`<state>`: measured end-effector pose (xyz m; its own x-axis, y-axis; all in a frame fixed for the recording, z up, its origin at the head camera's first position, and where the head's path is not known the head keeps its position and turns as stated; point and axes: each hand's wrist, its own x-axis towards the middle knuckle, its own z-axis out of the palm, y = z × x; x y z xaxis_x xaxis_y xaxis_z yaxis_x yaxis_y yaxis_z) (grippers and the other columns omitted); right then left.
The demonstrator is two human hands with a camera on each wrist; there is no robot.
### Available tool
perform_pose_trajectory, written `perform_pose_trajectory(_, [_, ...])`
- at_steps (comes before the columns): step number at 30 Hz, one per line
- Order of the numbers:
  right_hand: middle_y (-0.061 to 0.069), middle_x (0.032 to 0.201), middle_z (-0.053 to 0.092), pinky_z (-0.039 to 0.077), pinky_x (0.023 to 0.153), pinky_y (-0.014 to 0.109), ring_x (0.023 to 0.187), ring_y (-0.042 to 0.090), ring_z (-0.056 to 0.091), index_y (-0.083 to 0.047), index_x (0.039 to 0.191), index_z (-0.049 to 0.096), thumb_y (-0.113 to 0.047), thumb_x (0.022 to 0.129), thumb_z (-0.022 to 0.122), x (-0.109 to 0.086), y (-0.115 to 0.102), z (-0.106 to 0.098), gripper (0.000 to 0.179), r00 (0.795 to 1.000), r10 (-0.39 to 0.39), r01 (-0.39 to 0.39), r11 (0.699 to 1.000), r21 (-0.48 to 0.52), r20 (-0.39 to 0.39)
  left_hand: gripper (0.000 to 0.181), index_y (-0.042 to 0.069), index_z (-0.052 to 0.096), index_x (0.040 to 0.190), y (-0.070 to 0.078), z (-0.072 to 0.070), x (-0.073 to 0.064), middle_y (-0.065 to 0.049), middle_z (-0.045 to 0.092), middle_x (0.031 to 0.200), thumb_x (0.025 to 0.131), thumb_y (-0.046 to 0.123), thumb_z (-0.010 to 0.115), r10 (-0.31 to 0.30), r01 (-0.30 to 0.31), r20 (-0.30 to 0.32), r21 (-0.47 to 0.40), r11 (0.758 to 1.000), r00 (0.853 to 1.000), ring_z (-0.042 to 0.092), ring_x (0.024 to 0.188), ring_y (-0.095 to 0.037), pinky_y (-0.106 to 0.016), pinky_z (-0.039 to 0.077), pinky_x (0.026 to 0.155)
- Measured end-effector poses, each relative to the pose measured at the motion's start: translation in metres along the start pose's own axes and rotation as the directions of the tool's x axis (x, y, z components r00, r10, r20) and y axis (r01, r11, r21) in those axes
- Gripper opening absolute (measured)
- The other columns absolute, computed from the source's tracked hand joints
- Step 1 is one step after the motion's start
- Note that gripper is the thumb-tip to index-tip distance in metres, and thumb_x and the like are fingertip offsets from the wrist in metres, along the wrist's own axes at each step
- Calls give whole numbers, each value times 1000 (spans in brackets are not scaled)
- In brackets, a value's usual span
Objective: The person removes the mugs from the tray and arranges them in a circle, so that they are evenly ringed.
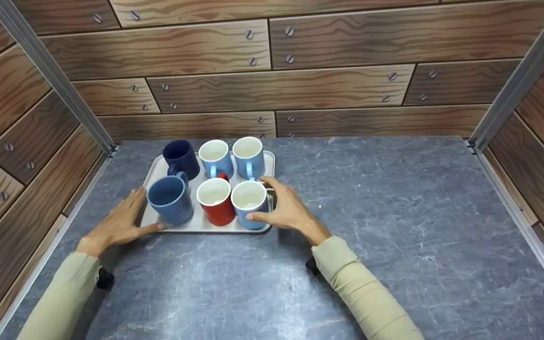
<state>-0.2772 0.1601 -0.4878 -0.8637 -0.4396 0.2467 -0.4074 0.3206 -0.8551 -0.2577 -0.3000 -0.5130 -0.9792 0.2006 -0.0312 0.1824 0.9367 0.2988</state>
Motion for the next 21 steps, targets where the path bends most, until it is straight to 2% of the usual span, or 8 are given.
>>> perform_pose_trajectory(5, [20, 140, 65, 54, 111, 54, 126, 37, 68, 0, 151, 53, -10, 75, 99, -1, 2, 9, 89, 1000, 6, -7, 996, 90, 9, 136, -1, 15, 170, -1, 4, -5, -23, 13, 178, 80, 84, 70, -2, 3, 22, -29, 1000, 1000, 11, 166, -42, -58, 13, 135])
perform_pose_trajectory(10, [21, 135, 67, 55, 109, 52, 121, 33, 68, 0, 149, 55, -4, 74, 98, 1, -1, 13, 86, 1000, 24, -23, 988, 155, -4, 134, -1, 15, 170, 1, 2, -5, -22, 12, 178, 81, 83, 70, -6, 7, 22, -49, 999, 1000, 11, 166, -42, -59, 14, 135])
perform_pose_trajectory(16, [18, 127, 72, 59, 102, 44, 114, 30, 71, -2, 145, 60, -8, 72, 99, 2, -4, 15, 83, 997, 43, -37, 995, 96, -62, 132, -2, 14, 170, 1, 1, -3, -24, 11, 178, 84, 81, 69, -20, 21, 20, -56, 998, 1000, 10, 166, -43, -59, 14, 134])
perform_pose_trajectory(21, [19, 125, 73, 60, 99, 45, 111, 34, 73, -1, 144, 61, -11, 71, 100, 1, -6, 15, 83, 996, 31, -25, 997, 66, -80, 133, -2, 14, 170, -1, 2, -4, -24, 9, 178, 83, 82, 69, -30, 31, 21, -63, 998, 999, 9, 166, -43, -59, 15, 134])
